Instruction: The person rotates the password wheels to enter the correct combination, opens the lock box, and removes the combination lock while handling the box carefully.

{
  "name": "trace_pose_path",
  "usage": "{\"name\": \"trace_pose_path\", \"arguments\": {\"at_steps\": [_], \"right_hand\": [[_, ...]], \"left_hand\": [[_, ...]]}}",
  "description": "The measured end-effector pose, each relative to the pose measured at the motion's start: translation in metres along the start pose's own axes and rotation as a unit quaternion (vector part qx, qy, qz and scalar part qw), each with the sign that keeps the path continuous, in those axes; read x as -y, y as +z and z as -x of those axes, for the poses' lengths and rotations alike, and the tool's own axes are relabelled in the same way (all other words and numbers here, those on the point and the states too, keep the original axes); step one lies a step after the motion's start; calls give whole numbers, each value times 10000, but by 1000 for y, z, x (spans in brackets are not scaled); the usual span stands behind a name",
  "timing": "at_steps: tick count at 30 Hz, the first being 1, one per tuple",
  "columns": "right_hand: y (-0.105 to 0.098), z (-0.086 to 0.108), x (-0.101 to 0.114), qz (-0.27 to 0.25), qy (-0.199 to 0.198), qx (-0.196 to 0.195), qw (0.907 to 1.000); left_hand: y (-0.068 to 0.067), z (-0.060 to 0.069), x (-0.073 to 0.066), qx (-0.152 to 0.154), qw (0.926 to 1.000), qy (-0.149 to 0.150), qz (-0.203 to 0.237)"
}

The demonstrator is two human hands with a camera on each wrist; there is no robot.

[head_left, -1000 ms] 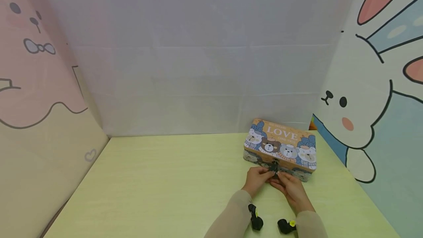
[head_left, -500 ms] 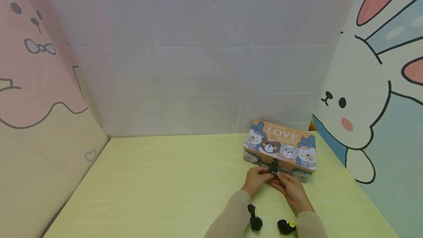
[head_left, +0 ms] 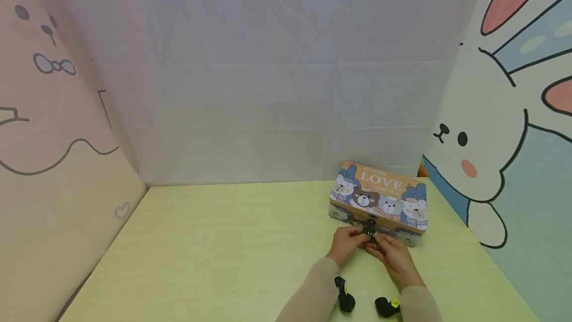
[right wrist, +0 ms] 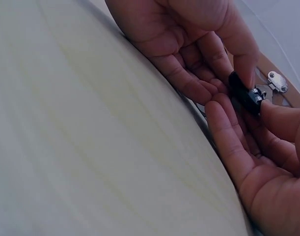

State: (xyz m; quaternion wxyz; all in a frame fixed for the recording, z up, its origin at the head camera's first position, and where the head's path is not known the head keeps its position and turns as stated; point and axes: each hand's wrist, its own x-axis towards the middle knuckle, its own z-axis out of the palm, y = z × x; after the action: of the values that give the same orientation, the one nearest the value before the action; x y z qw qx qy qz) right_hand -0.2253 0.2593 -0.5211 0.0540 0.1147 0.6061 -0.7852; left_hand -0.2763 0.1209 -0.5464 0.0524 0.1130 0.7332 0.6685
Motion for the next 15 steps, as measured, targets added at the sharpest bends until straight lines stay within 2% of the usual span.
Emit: {"name": "trace_pose_path", "arguments": {"at_steps": [15], "right_hand": [[0,1,1,60,31,40,10000]], "left_hand": [[0,1,-2,-23,10000,59,63]]}}
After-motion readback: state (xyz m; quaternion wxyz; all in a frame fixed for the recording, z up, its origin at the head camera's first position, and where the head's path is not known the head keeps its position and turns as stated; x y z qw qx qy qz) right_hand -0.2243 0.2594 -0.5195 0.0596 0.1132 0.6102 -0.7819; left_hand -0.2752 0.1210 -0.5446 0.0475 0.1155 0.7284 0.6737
